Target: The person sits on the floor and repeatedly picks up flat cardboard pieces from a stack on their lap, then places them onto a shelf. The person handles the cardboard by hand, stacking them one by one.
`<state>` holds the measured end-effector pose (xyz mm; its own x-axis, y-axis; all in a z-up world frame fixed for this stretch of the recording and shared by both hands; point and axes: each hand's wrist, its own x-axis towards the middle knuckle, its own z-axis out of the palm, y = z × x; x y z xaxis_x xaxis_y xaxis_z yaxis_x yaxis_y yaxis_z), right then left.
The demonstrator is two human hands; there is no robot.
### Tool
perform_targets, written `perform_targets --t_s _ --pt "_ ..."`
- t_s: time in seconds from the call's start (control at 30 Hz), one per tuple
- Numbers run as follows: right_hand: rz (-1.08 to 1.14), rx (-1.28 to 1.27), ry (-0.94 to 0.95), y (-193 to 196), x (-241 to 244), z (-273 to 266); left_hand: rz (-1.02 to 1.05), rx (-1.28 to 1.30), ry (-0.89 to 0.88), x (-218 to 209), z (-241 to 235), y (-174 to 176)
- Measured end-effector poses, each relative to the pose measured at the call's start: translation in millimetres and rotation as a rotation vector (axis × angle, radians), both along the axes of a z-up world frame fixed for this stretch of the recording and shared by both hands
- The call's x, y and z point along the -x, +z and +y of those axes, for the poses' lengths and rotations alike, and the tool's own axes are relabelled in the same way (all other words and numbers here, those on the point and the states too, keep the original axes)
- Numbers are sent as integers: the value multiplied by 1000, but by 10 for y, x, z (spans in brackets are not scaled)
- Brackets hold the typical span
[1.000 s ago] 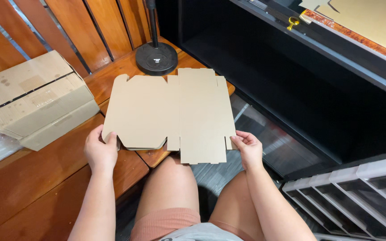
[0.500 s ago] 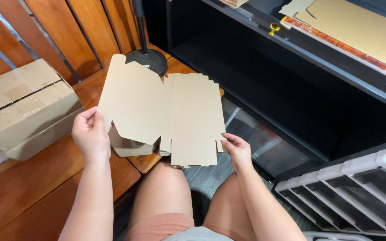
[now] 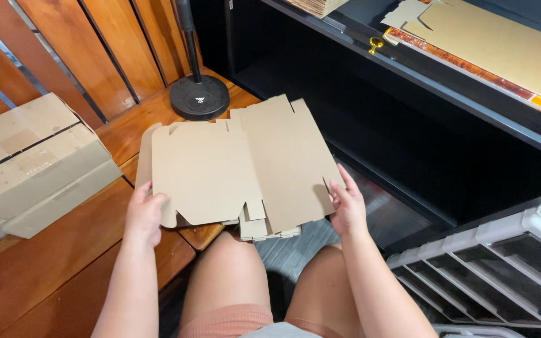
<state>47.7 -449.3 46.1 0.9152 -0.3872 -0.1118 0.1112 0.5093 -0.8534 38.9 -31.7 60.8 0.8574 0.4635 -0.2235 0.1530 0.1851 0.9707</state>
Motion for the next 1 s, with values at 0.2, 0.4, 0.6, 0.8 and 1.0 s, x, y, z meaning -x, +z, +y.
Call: perform_targets --t_s 0.2,0.4,0.6,0.8,1.0 --pt "-168 105 95 805 130 394 -33 105 -116 -47 -244 -288" --pt "-349 430 246 877 186 739 -39 237 -107 90 -683 -125" --pt "-487 840 434 962 446 1004 10 229 -176 -109 -737 -537" --pt "-301 999 352 544 628 1100 17 380 -147 -81 -869 -615" --pt "169 484 454 504 1014 1319 31 471 -145 -192 -1067 -953"
